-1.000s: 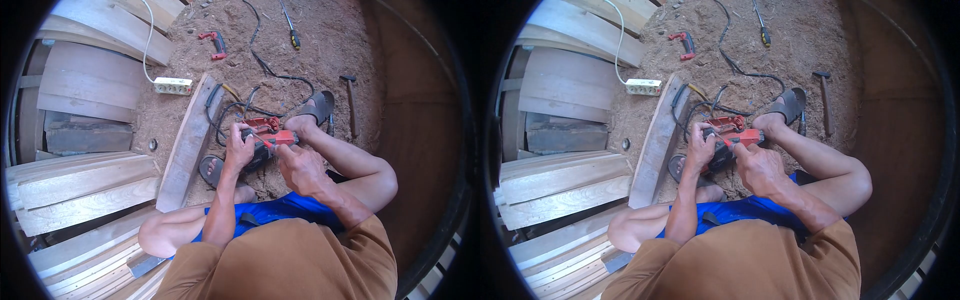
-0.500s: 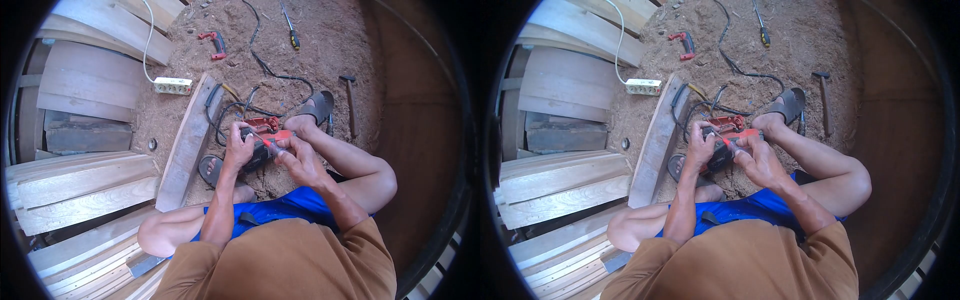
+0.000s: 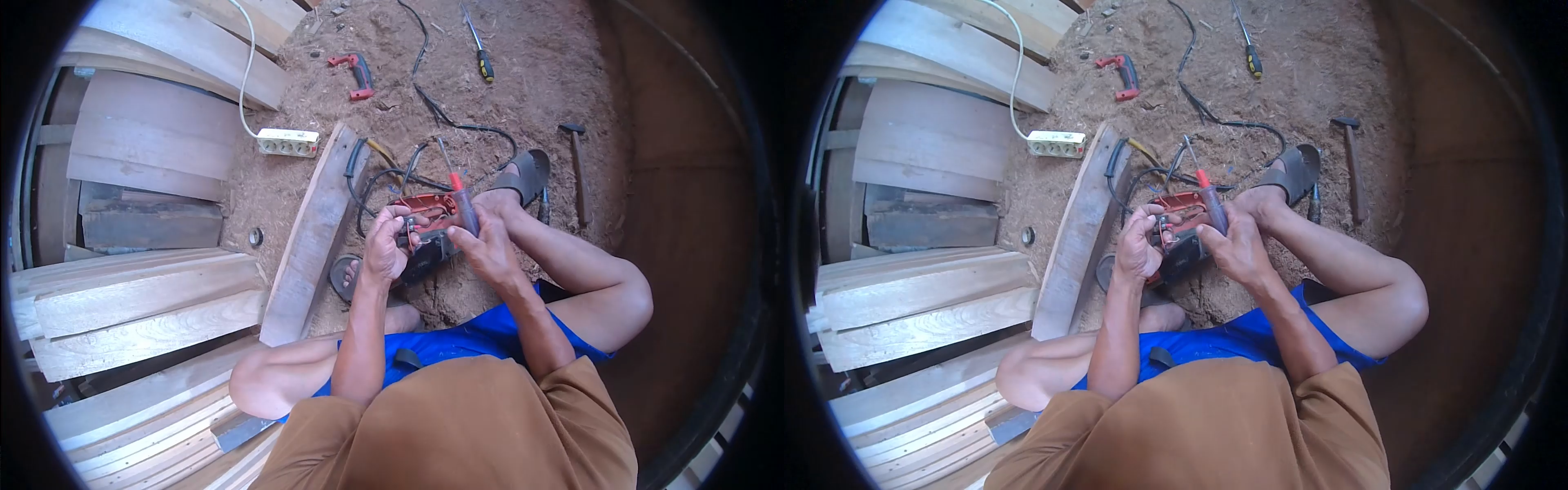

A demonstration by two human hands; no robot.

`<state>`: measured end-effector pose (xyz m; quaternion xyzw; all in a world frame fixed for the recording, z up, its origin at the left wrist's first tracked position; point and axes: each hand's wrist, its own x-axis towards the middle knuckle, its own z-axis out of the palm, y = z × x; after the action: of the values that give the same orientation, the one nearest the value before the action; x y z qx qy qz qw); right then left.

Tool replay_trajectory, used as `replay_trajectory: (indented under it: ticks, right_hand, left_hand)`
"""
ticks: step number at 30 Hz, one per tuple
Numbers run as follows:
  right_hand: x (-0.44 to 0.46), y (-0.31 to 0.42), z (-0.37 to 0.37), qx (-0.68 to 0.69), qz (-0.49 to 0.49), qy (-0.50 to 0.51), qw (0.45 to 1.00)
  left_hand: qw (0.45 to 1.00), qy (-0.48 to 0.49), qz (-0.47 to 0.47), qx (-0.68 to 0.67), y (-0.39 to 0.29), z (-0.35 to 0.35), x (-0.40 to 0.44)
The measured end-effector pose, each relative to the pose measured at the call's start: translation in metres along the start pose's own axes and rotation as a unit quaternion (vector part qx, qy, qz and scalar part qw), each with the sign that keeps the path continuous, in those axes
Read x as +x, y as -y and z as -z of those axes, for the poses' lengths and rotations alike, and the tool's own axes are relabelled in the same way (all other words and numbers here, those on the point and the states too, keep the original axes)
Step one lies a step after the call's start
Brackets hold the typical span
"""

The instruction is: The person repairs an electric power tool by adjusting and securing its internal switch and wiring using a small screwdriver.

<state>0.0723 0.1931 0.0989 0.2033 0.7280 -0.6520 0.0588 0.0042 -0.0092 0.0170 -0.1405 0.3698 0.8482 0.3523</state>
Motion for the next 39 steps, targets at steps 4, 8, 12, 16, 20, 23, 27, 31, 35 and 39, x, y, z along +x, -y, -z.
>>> replay_trajectory:
  ticks: [4, 8, 12, 16, 20, 23, 27, 31, 35, 39]
  right_hand:
    - [0.019, -0.04, -0.024, 0.028, 0.035, -0.004, 0.999]
    - [0.026, -0.04, -0.03, -0.027, 0.019, 0.017, 0.999]
    - [0.035, -0.071, -0.037, -0.023, 0.043, 0.016, 0.999]
    - [0.035, -0.068, -0.04, -0.019, 0.051, -0.002, 0.999]
    - [0.029, -0.045, -0.031, -0.04, 0.022, 0.006, 0.999]
    - [0.033, -0.05, -0.03, -0.031, 0.017, 0.013, 0.999]
    - [0.041, -0.06, -0.029, -0.039, 0.017, 0.016, 0.999]
    - [0.043, -0.065, -0.033, 0.011, 0.033, 0.01, 0.999]
    - [0.043, -0.066, -0.032, 0.008, 0.009, 0.011, 1.0]
    - [0.041, -0.056, -0.03, 0.023, -0.006, 0.02, 1.0]
  left_hand:
    - [1.0, 0.008, 0.005, -0.005, 0.002, 0.009, 0.006]
    - [1.0, 0.013, 0.017, -0.007, 0.0, 0.006, 0.006]
    - [1.0, -0.003, 0.008, 0.011, 0.001, 0.019, 0.012]
    - [0.993, -0.039, 0.002, 0.107, 0.001, 0.01, 0.009]
    - [0.965, -0.027, -0.023, 0.261, -0.002, 0.004, 0.003]
    - [0.962, -0.005, -0.011, 0.271, -0.009, -0.005, 0.002]
    - [0.956, 0.016, 0.0, 0.294, -0.011, -0.013, -0.002]
    - [0.944, 0.021, -0.032, 0.327, -0.014, -0.018, -0.004]
    - [0.935, 0.027, 0.006, 0.353, -0.02, -0.017, -0.007]
    - [0.933, 0.029, 0.019, 0.359, -0.023, -0.019, -0.008]
